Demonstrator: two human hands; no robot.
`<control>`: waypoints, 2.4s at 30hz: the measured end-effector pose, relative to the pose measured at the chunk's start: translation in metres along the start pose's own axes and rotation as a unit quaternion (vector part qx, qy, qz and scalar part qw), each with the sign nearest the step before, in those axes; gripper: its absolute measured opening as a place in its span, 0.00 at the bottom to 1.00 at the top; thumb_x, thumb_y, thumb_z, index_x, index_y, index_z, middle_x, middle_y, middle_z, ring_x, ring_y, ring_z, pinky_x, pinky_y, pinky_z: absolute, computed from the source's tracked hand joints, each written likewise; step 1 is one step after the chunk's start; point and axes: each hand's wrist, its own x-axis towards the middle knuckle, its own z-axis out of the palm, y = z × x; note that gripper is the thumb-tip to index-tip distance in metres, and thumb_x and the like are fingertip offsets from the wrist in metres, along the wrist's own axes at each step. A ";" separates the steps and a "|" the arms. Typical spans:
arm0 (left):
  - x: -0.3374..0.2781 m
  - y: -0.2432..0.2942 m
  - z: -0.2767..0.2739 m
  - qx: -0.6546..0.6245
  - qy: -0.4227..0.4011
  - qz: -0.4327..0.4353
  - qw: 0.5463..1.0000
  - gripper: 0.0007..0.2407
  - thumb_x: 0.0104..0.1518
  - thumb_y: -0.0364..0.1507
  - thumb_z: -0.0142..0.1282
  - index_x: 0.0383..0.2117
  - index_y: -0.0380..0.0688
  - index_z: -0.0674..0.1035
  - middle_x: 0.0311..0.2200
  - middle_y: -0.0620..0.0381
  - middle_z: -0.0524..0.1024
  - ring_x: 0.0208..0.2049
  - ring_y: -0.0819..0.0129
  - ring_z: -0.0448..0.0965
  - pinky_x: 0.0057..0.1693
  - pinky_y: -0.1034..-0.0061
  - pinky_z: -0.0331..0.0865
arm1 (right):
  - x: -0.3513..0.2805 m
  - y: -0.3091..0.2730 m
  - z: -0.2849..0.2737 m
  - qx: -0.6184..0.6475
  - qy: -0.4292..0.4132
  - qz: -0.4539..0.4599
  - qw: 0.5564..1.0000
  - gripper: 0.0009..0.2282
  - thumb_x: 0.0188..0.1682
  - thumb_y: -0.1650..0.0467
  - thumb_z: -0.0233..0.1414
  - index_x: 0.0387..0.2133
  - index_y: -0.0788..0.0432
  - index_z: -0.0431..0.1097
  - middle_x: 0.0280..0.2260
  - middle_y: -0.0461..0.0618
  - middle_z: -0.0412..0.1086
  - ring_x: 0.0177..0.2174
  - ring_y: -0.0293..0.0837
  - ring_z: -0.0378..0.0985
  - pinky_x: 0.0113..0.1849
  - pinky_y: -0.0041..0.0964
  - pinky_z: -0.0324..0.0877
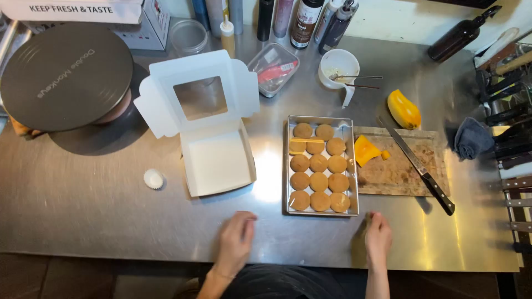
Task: Packaging small round cakes into paper liners and white boxes.
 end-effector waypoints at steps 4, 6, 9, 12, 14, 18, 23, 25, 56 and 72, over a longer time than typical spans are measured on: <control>0.000 -0.001 0.094 -0.105 -0.098 -0.139 0.980 0.12 0.65 0.26 0.47 0.52 0.36 0.75 0.48 0.48 0.74 0.45 0.62 0.81 0.50 0.71 0.75 | 0.024 0.058 0.033 0.253 -0.159 0.119 0.947 0.20 0.63 0.62 0.39 0.48 0.67 0.73 0.41 0.52 0.76 0.38 0.39 0.77 0.39 0.37 0.74; -0.004 -0.040 0.135 -0.214 -0.070 -0.263 0.938 0.14 0.64 0.27 0.46 0.55 0.39 0.72 0.51 0.53 0.72 0.41 0.66 0.84 0.48 0.76 0.78 | 0.024 0.063 0.044 0.321 -0.171 0.157 0.918 0.20 0.65 0.63 0.41 0.49 0.71 0.71 0.39 0.56 0.71 0.36 0.42 0.76 0.40 0.41 0.79; 0.003 -0.042 0.140 -0.179 -0.038 -0.284 0.941 0.13 0.67 0.29 0.45 0.54 0.40 0.76 0.46 0.51 0.76 0.35 0.66 0.86 0.43 0.78 0.78 | 0.022 0.047 0.034 0.293 -0.203 0.115 0.927 0.16 0.62 0.67 0.44 0.49 0.69 0.72 0.38 0.56 0.72 0.35 0.42 0.76 0.39 0.39 0.78; 0.001 -0.038 0.142 -0.179 0.001 -0.271 0.946 0.11 0.64 0.28 0.51 0.49 0.38 0.77 0.43 0.52 0.80 0.32 0.66 0.87 0.41 0.78 0.77 | 0.023 0.011 0.019 0.271 -0.236 0.137 0.923 0.15 0.60 0.67 0.44 0.51 0.65 0.71 0.38 0.55 0.74 0.34 0.41 0.77 0.36 0.38 0.77; -0.005 -0.043 0.146 -0.202 0.019 -0.282 0.938 0.09 0.64 0.27 0.53 0.45 0.36 0.77 0.41 0.51 0.81 0.33 0.67 0.87 0.40 0.78 0.78 | 0.030 0.012 0.020 0.260 -0.251 0.121 0.925 0.14 0.58 0.69 0.46 0.50 0.67 0.71 0.38 0.55 0.74 0.34 0.43 0.78 0.37 0.38 0.77; -0.011 -0.051 0.151 -0.178 0.029 -0.275 0.944 0.06 0.64 0.27 0.55 0.40 0.36 0.77 0.36 0.51 0.82 0.34 0.69 0.88 0.40 0.78 0.78 | 0.039 0.019 0.026 0.272 -0.262 0.107 0.920 0.13 0.55 0.73 0.51 0.47 0.72 0.70 0.37 0.60 0.74 0.34 0.47 0.79 0.37 0.42 0.79; -0.006 -0.022 0.141 -0.159 0.031 -0.250 0.955 0.06 0.64 0.26 0.52 0.42 0.37 0.75 0.39 0.54 0.79 0.34 0.67 0.87 0.40 0.77 0.78 | 0.030 0.042 0.033 0.307 -0.250 0.107 0.912 0.11 0.59 0.72 0.48 0.45 0.72 0.67 0.35 0.60 0.71 0.35 0.50 0.78 0.41 0.45 0.78; -0.001 -0.005 0.134 -0.186 0.032 -0.255 0.948 0.07 0.64 0.26 0.50 0.44 0.39 0.75 0.41 0.56 0.78 0.34 0.67 0.86 0.41 0.78 0.78 | 0.019 0.034 0.029 0.335 -0.242 0.085 0.906 0.11 0.61 0.71 0.47 0.44 0.72 0.65 0.34 0.62 0.68 0.34 0.51 0.77 0.43 0.47 0.78; 0.075 0.104 0.033 -0.243 0.077 -0.130 0.958 0.09 0.67 0.26 0.45 0.50 0.39 0.72 0.49 0.53 0.77 0.46 0.69 0.82 0.48 0.76 0.74 | 0.213 -0.348 0.116 -0.034 -0.229 -0.588 0.775 0.07 0.52 0.73 0.54 0.38 0.67 0.68 0.52 0.63 0.69 0.51 0.63 0.74 0.47 0.50 0.72; 0.015 -0.069 -0.099 0.070 0.299 -0.182 0.934 0.08 0.67 0.27 0.51 0.43 0.34 0.79 0.38 0.46 0.81 0.38 0.61 0.83 0.46 0.71 0.74 | 0.075 -0.303 0.039 -0.043 -0.325 -0.458 0.826 0.11 0.55 0.70 0.51 0.48 0.60 0.75 0.42 0.59 0.77 0.38 0.53 0.82 0.39 0.44 0.74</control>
